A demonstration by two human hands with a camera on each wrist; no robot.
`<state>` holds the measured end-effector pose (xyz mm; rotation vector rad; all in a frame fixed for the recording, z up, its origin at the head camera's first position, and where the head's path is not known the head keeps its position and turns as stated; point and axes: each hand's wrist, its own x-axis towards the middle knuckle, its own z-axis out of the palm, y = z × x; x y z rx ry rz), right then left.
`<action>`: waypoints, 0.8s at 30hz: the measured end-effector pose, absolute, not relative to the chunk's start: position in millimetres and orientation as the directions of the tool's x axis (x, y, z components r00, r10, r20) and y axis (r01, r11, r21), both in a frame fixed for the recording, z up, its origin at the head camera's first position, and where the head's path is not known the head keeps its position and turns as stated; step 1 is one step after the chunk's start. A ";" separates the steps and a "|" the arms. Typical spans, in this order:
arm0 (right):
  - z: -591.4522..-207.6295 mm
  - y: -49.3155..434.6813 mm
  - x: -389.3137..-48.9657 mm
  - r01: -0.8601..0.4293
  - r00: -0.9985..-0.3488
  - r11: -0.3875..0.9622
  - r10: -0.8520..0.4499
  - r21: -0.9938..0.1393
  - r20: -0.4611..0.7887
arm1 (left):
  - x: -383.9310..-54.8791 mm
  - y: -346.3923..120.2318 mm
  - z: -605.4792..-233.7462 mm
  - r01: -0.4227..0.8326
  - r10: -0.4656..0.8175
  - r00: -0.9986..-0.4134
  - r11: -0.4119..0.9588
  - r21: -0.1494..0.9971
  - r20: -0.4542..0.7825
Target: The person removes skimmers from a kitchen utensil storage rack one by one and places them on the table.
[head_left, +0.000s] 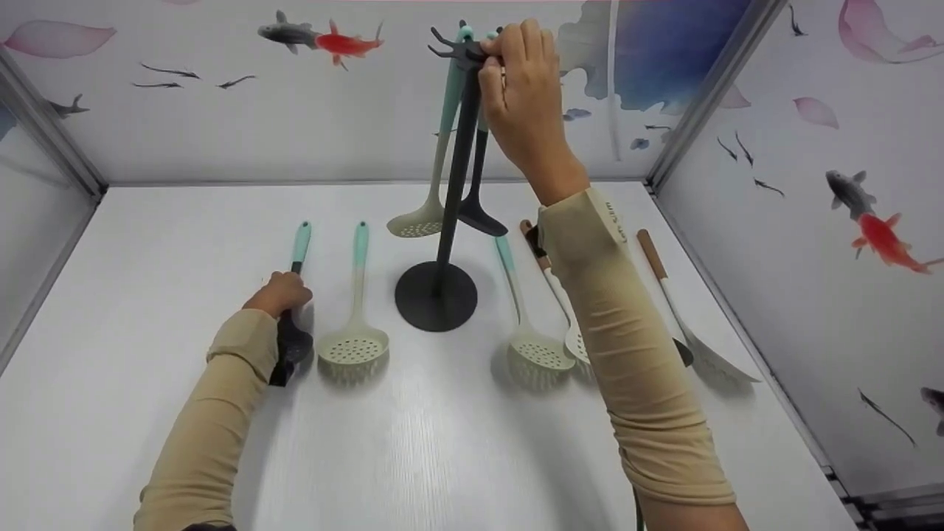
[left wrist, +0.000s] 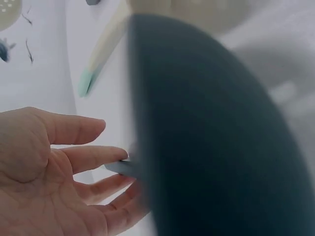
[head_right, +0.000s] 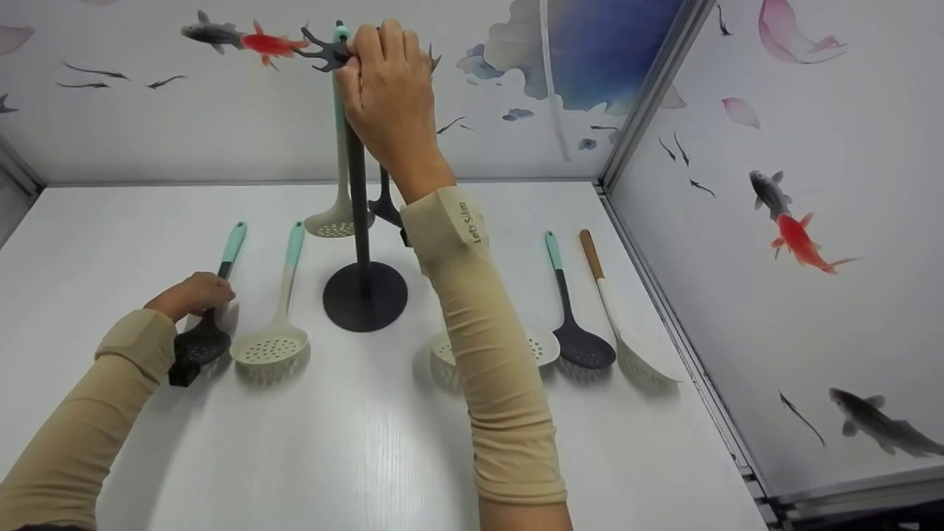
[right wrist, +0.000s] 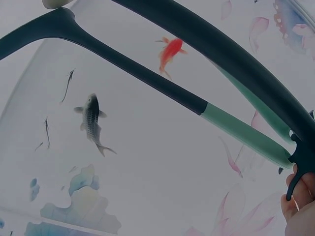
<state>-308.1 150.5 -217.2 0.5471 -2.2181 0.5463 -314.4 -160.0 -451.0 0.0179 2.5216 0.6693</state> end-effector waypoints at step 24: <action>-217.3 149.3 -307.5 -0.549 -0.607 0.809 -0.211 -0.212 0.766 | -297.2 -140.4 -383.8 0.008 0.317 -0.807 0.850 0.527 -0.499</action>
